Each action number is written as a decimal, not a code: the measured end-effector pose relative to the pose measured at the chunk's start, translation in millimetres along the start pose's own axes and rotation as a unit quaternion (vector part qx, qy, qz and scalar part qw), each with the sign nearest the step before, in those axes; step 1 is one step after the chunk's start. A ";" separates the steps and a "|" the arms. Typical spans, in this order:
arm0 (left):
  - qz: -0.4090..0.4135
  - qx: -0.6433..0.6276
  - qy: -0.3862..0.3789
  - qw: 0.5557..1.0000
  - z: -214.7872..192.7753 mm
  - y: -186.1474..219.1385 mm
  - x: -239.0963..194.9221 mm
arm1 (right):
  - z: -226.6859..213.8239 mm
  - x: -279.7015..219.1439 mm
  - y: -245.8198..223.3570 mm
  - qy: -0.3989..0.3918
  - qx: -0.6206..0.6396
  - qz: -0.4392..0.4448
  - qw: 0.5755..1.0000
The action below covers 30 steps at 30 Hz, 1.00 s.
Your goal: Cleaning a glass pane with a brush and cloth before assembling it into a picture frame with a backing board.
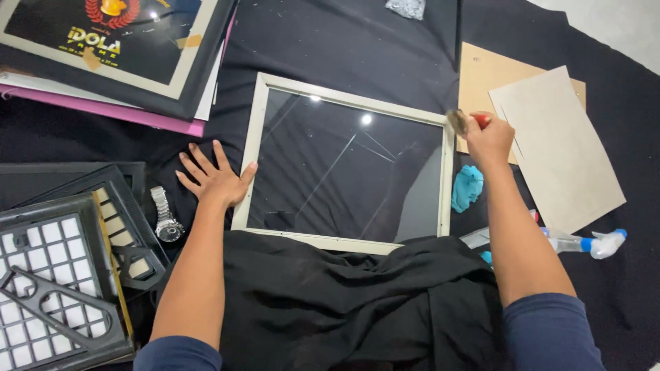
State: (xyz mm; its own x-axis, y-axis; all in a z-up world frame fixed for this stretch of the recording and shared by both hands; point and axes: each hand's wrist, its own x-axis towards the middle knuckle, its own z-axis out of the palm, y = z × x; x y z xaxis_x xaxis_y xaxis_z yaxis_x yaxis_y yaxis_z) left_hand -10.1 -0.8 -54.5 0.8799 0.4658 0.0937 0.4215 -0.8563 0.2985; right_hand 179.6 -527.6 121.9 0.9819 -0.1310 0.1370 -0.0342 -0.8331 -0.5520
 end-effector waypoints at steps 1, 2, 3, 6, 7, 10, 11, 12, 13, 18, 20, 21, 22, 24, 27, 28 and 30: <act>0.002 0.000 0.000 1.000 3.3 -0.9 1.9 | 6.6 -3.3 8.2 0.001 0.000 0.002 1.000; 0.007 0.004 0.013 1.000 6.3 -2.4 1.8 | 13.1 -8.6 17.2 -0.037 0.005 0.013 0.999; 0.012 0.008 0.026 1.000 9.3 -4.3 1.5 | 19.7 -14.4 26.0 -0.075 0.010 0.024 0.997; 0.014 0.013 0.034 0.999 7.8 -4.0 1.7 | 8.2 -59.2 20.5 -0.124 -0.122 0.010 0.985; 0.014 0.011 0.032 0.999 7.8 -3.5 2.6 | 1.3 -77.8 21.8 -0.123 -0.124 0.011 0.984; 0.009 -0.006 0.009 1.000 4.6 -4.3 0.5 | -22.2 -134.7 19.2 -0.134 -0.136 -0.018 0.982; 0.010 -0.009 0.003 1.000 2.8 -3.5 0.3 | -32.8 -152.8 14.5 -0.156 -0.142 -0.002 0.977; 0.013 -0.011 -0.002 1.000 0.6 -3.3 0.3 | -42.9 -172.2 9.8 -0.179 -0.148 0.016 0.973; 0.013 -0.013 -0.003 1.000 -1.2 -3.0 0.0 | -50.0 -182.8 1.0 -0.178 -0.150 0.017 0.972; -0.051 0.014 -0.167 0.985 -15.4 1.4 7.2 | -71.7 -216.9 -36.6 -0.256 -0.191 0.083 0.944; -0.061 0.013 -0.198 0.978 -23.0 6.1 11.5 | -55.2 -218.5 -34.4 -0.227 -0.222 0.070 0.946; -0.069 0.012 -0.230 0.971 -26.7 7.4 14.1 | -45.9 -218.6 -33.8 -0.196 -0.251 0.059 0.946; -0.073 0.012 -0.229 0.971 -25.6 6.9 12.9 | -27.2 -223.3 -34.9 -0.198 -0.251 0.055 0.946; -0.061 0.019 -0.194 0.979 -21.8 7.0 11.2 | 10.1 -233.1 -36.2 -0.132 -0.273 0.013 0.953; -0.052 0.010 -0.153 0.987 -19.0 4.9 5.6 | 66.4 -258.4 -104.3 -0.083 -0.170 -0.017 0.982; -0.053 0.011 -0.153 0.987 -18.1 4.8 6.6 | 87.7 -270.3 -128.3 -0.084 -0.170 -0.017 0.982; -0.056 0.002 -0.176 0.983 -17.6 3.2 10.0 | 131.4 -293.1 -177.7 -0.057 -0.099 -0.076 0.991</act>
State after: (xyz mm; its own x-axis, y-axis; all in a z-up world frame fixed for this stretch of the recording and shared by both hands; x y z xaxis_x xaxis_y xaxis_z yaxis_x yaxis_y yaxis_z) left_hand -3.8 5.0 -35.9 0.8491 0.4513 -0.2745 0.5200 -0.8053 0.2847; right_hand -77.6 -270.5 71.8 0.9928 0.0558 0.1059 0.0905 -0.9288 -0.3594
